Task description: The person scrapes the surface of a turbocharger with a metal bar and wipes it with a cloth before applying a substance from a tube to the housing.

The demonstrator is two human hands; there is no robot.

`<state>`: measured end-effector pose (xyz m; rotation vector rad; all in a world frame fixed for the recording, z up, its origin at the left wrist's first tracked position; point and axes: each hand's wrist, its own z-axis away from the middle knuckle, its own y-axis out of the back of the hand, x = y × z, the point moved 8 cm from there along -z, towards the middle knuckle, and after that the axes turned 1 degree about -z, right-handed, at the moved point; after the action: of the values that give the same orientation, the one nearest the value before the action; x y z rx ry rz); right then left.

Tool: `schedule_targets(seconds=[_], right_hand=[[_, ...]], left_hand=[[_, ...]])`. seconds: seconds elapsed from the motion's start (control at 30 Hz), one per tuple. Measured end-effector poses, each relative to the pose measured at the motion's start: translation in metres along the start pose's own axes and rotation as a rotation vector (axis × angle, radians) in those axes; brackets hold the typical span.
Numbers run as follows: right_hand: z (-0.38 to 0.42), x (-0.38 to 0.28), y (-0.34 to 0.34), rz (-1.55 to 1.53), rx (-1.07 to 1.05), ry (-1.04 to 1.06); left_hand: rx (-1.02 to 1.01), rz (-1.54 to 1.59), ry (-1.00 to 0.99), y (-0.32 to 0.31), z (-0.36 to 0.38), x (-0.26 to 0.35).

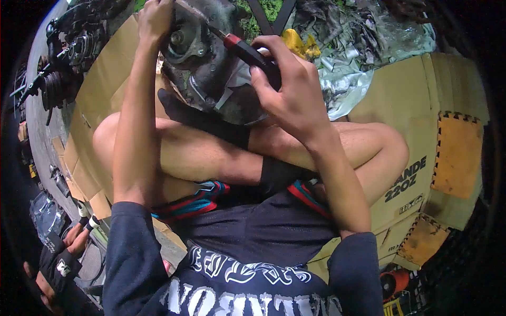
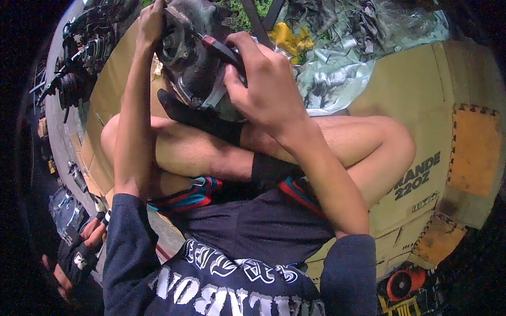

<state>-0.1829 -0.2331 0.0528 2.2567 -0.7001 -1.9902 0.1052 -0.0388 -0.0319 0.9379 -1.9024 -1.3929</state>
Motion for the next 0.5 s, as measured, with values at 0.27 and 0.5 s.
schedule_targets(seconds=[0.27, 0.5], right_hand=[[0.01, -0.007, -0.021, 0.077, -0.16, -0.045], [0.014, -0.014, -0.023, 0.187, -0.107, -0.001]], left_hand=[[-0.002, -0.041, 0.002, -0.003, 0.0, 0.001], [-0.007, -0.102, -0.011, -0.002, 0.0, 0.005]])
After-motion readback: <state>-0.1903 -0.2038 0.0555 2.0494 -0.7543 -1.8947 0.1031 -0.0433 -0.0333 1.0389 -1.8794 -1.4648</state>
